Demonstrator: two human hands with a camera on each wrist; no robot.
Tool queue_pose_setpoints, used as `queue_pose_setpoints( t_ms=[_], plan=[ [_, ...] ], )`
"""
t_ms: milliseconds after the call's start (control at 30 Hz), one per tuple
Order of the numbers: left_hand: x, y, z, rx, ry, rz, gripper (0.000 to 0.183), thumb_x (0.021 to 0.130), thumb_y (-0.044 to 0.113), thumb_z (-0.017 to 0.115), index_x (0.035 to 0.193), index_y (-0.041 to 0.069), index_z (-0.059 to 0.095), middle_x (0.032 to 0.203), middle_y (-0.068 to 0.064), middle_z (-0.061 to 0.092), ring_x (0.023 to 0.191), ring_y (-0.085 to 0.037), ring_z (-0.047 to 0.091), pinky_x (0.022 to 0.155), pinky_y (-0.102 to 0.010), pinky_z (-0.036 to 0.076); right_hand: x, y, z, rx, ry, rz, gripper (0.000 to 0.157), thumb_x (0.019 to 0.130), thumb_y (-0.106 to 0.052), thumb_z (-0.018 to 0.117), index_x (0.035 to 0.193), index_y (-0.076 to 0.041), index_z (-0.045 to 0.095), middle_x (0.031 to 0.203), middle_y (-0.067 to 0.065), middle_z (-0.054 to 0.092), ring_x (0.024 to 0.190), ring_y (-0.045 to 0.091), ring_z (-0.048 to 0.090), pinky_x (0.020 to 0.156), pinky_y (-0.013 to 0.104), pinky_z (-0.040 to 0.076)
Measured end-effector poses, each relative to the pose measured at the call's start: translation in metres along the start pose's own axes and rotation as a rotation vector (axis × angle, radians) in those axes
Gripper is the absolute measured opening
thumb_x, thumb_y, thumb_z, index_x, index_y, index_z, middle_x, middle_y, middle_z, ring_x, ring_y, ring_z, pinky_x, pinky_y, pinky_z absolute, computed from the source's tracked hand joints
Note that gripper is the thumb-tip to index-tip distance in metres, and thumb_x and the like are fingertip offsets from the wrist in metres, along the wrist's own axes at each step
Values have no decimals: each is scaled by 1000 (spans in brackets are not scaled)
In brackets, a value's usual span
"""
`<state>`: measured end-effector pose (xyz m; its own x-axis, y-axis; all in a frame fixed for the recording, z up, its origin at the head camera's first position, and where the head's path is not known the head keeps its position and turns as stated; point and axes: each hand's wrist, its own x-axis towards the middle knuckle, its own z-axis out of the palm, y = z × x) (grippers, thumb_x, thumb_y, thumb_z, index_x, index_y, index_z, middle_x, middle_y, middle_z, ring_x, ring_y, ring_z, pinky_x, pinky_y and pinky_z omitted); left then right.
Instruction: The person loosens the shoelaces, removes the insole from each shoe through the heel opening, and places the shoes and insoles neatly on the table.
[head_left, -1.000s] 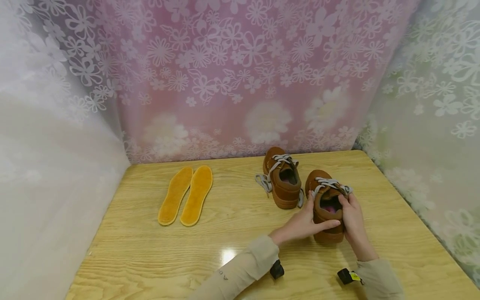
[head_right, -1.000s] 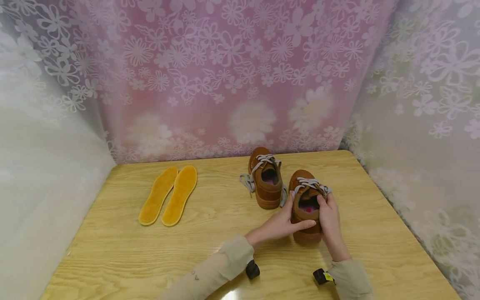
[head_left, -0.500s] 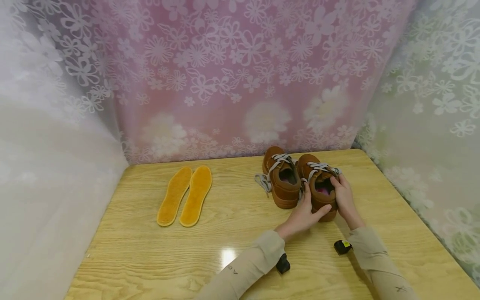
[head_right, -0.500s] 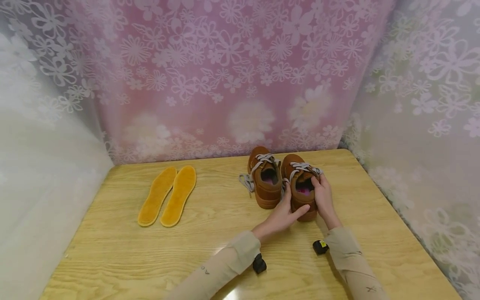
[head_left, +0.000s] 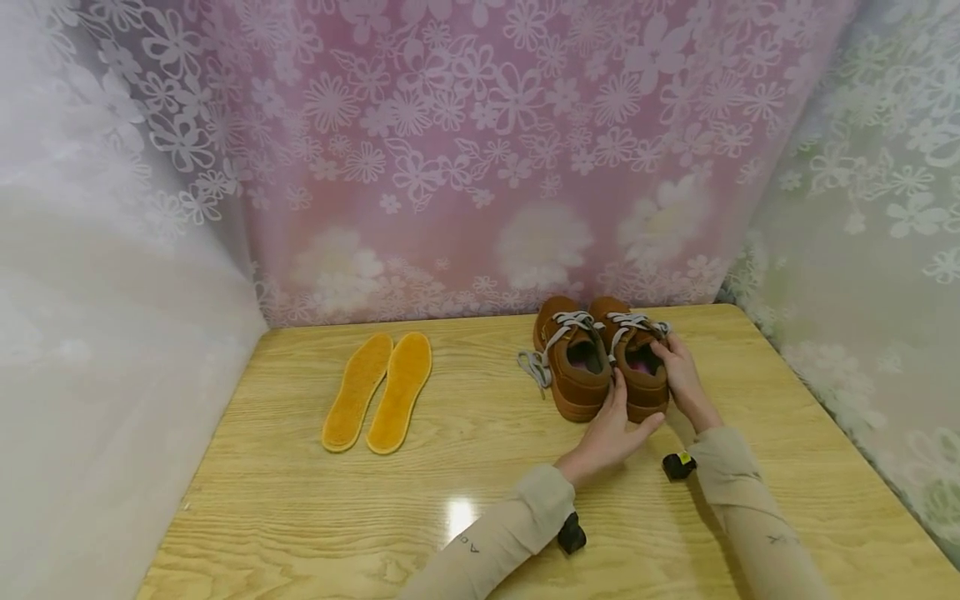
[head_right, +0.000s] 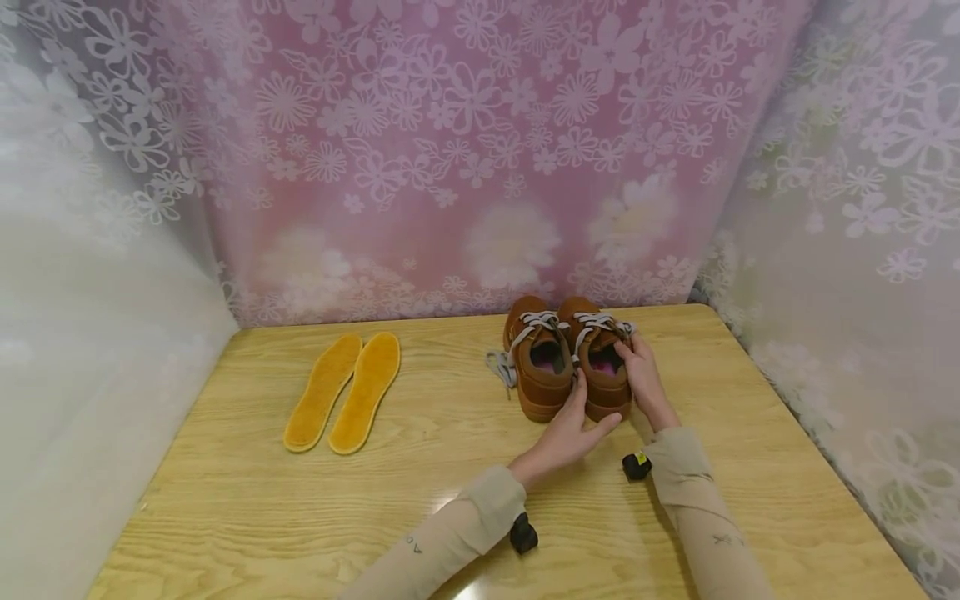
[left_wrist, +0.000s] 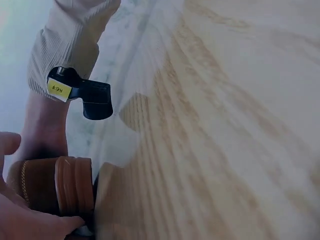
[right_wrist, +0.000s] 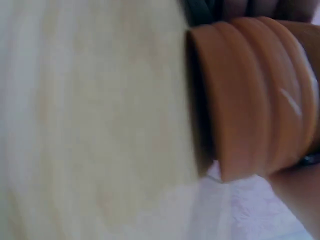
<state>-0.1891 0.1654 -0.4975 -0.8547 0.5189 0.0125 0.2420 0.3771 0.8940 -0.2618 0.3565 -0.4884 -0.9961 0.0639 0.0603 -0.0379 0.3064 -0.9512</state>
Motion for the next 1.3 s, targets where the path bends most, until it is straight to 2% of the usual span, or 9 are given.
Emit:
queue_pose_setpoints(
  t_ms=[100, 167, 333, 467, 700, 800, 1000, 1167, 1300],
  plan=[
    [-5, 3, -3, 38, 6, -16, 86, 104, 50, 51, 164, 14, 0, 169, -6, 3, 153, -23, 23, 118, -37, 33, 0, -1, -3, -6, -54, 51, 66, 110, -34, 41, 157, 7, 19, 161, 31, 20, 149, 42, 19, 120, 54, 21],
    [-9, 6, -6, 82, 6, -25, 83, 105, 49, 51, 164, 12, 5, 169, -8, 9, 152, -23, 25, 118, -38, 34, -2, -2, -6, -1, -92, 99, 78, 109, -39, 43, 161, 1, 0, 165, 29, 5, 152, 45, 7, 121, 60, 13],
    [-19, 10, -14, 191, -25, 8, 72, 106, 44, 50, 163, 12, 20, 166, -5, 25, 151, -17, 29, 118, -35, 34, -9, -7, -12, 68, -88, 175, 89, 107, -44, 43, 158, -13, -23, 166, 25, -7, 152, 44, 6, 120, 60, 17],
    [-29, 8, -22, 239, -39, 85, 59, 107, 40, 50, 159, 15, 35, 159, 2, 40, 144, -12, 41, 113, -29, 39, -16, -12, -13, 36, -26, 186, 83, 107, -50, 35, 160, -9, -15, 167, 24, -4, 152, 44, 11, 119, 57, 23],
    [-39, -3, -43, 187, -50, 214, 34, 109, 28, 49, 140, 19, 61, 134, 9, 65, 111, 0, 64, 89, -13, 49, -29, -20, -8, -123, 89, 229, 80, 107, -57, 20, 159, 3, 16, 162, 31, 16, 147, 52, 22, 118, 59, 23],
    [-45, -9, -55, 151, -48, 223, 30, 109, 25, 48, 133, 19, 66, 127, 10, 68, 104, 4, 64, 85, -11, 49, -35, -26, -2, -207, 158, 152, 72, 109, -51, 23, 159, 1, 23, 161, 31, 22, 146, 52, 24, 117, 63, 24],
    [-60, -18, -85, 73, 0, 175, 29, 109, 25, 48, 127, 17, 70, 121, 5, 71, 100, -1, 68, 84, -16, 53, -42, -41, 21, -275, 345, -112, 47, 113, -28, 34, 149, -2, 50, 152, 24, 45, 141, 46, 39, 111, 62, 33],
    [-70, -26, -113, 108, 87, 129, 28, 109, 23, 49, 127, 16, 70, 121, -1, 72, 103, -7, 69, 86, -21, 55, -45, -54, 40, -334, 378, -297, 40, 111, -19, 43, 143, 1, 55, 151, 24, 46, 144, 46, 35, 115, 64, 27],
    [-78, -30, -136, 203, 205, 115, 27, 108, 19, 53, 129, 14, 69, 125, -1, 70, 110, -14, 67, 92, -31, 56, -50, -67, 55, -400, 366, -410, 40, 108, -17, 50, 141, 3, 56, 150, 27, 46, 148, 47, 27, 117, 66, 20]
  ],
)
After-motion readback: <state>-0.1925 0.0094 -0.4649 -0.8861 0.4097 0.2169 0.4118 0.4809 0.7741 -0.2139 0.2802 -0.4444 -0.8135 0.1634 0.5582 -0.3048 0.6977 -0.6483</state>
